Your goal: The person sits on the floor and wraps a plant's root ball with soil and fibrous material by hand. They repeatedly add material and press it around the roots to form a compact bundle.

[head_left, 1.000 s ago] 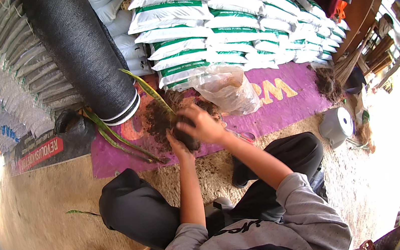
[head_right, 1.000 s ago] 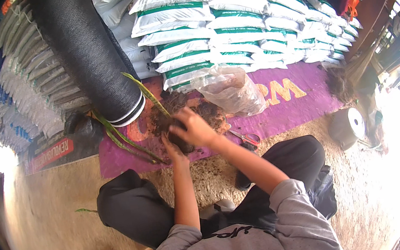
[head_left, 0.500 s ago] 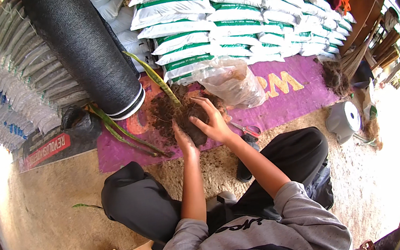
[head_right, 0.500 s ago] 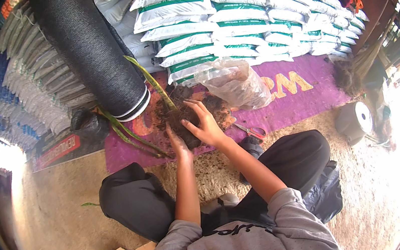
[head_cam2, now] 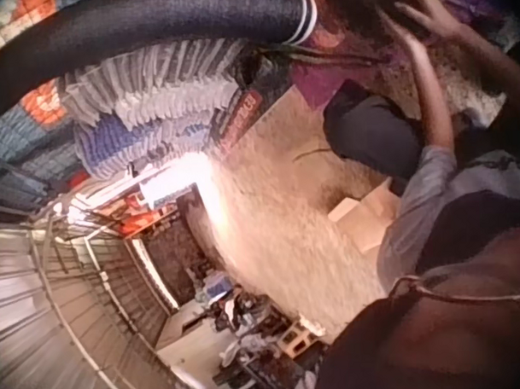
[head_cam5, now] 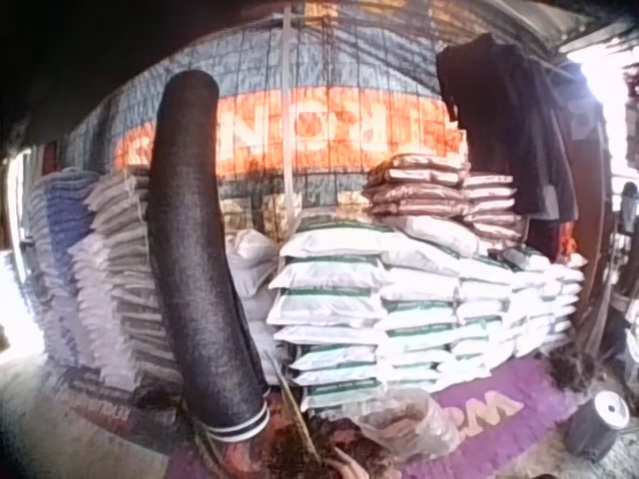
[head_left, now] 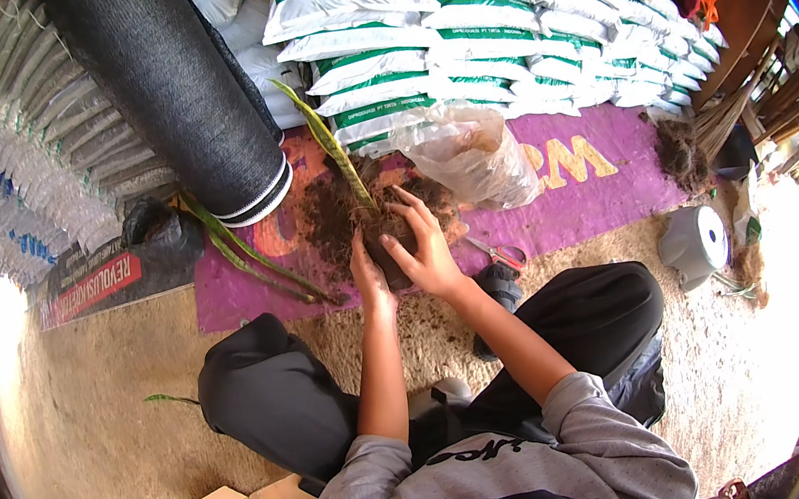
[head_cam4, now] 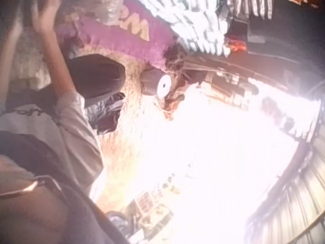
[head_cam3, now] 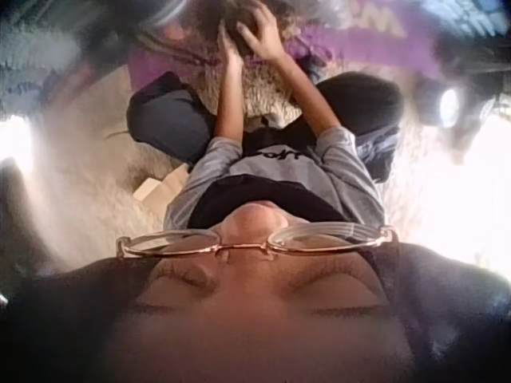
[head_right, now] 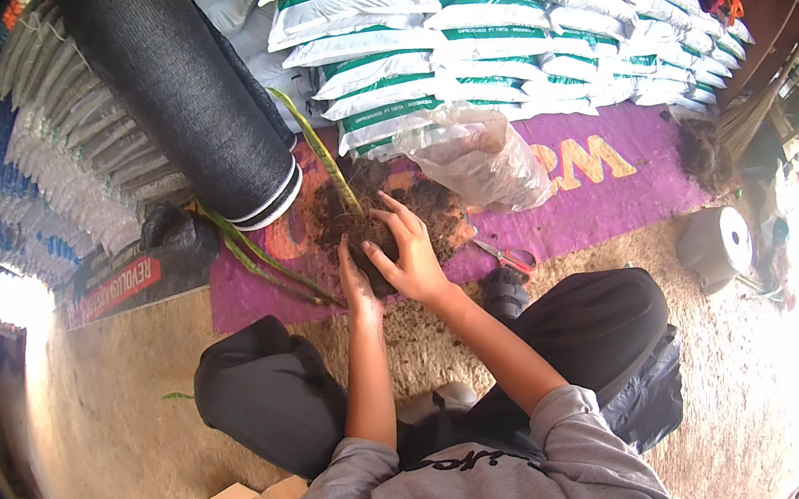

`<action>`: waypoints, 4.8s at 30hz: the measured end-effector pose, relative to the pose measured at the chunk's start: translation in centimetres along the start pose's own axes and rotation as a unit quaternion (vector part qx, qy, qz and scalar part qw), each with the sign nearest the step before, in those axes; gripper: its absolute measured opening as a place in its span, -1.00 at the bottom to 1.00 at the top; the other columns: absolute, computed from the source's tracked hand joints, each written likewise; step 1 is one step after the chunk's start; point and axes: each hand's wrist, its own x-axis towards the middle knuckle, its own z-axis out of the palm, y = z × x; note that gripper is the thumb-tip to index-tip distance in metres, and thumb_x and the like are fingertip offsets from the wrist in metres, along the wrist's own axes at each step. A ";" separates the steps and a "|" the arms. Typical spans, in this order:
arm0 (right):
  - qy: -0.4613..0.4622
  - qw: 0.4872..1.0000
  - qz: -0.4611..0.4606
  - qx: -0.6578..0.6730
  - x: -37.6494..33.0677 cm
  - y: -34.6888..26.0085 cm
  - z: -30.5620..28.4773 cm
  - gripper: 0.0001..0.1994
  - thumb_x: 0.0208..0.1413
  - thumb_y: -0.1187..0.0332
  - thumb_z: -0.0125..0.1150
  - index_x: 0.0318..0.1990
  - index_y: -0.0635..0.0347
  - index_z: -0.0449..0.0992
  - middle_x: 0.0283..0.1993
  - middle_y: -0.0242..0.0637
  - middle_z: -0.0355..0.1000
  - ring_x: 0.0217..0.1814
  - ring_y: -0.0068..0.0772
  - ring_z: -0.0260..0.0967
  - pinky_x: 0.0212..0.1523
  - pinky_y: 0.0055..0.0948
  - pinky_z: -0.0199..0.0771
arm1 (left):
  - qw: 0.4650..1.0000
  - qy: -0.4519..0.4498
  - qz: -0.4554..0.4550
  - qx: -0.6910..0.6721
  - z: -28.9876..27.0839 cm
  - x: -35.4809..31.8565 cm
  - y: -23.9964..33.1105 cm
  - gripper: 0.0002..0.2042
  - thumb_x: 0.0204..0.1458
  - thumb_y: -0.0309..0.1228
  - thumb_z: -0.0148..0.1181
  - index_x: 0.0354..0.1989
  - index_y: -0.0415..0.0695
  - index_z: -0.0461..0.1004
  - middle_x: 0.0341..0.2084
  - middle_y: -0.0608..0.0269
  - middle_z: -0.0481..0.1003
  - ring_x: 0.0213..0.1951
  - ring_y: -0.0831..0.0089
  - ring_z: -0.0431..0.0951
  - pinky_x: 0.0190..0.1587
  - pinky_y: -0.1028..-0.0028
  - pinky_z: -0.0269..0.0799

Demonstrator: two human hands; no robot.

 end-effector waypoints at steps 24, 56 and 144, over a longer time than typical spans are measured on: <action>-0.025 0.984 0.046 0.172 0.5 -0.8 1.7 -0.57 0.06 0.41 0.04 0.11 0.34 0.23 0.13 -0.02 0.19 0.23 -0.10 0.11 0.22 -0.28 0.05 | 0.999 0.002 -0.036 -0.021 -3.7 1.6 -0.8 -0.59 0.00 -0.15 0.15 -0.10 -0.22 0.40 -0.24 0.18 0.46 -0.25 0.40 0.50 -0.22 0.43 0.46; 0.016 0.937 0.171 0.304 0.1 1.4 0.5 -0.56 0.07 0.32 0.15 0.09 0.29 0.29 0.07 -0.14 0.32 0.14 -0.32 0.24 0.14 -0.37 0.17 | 0.994 -0.003 -0.071 -0.079 -1.1 -0.5 1.6 -0.62 0.03 -0.12 0.06 -0.13 -0.18 0.42 -0.29 0.20 0.52 -0.30 0.40 0.55 -0.25 0.43 0.49; 0.015 0.997 0.071 0.037 -1.4 -0.2 1.3 -0.56 0.13 0.11 -0.06 0.07 0.21 0.28 0.15 -0.11 0.17 0.25 -0.11 0.01 0.27 -0.05 -0.29 | 0.985 -0.106 -0.081 -0.106 1.3 -2.0 1.7 -0.51 0.13 -0.03 -0.16 0.07 -0.16 0.27 -0.04 0.17 0.38 0.00 0.28 0.37 0.08 0.31 0.24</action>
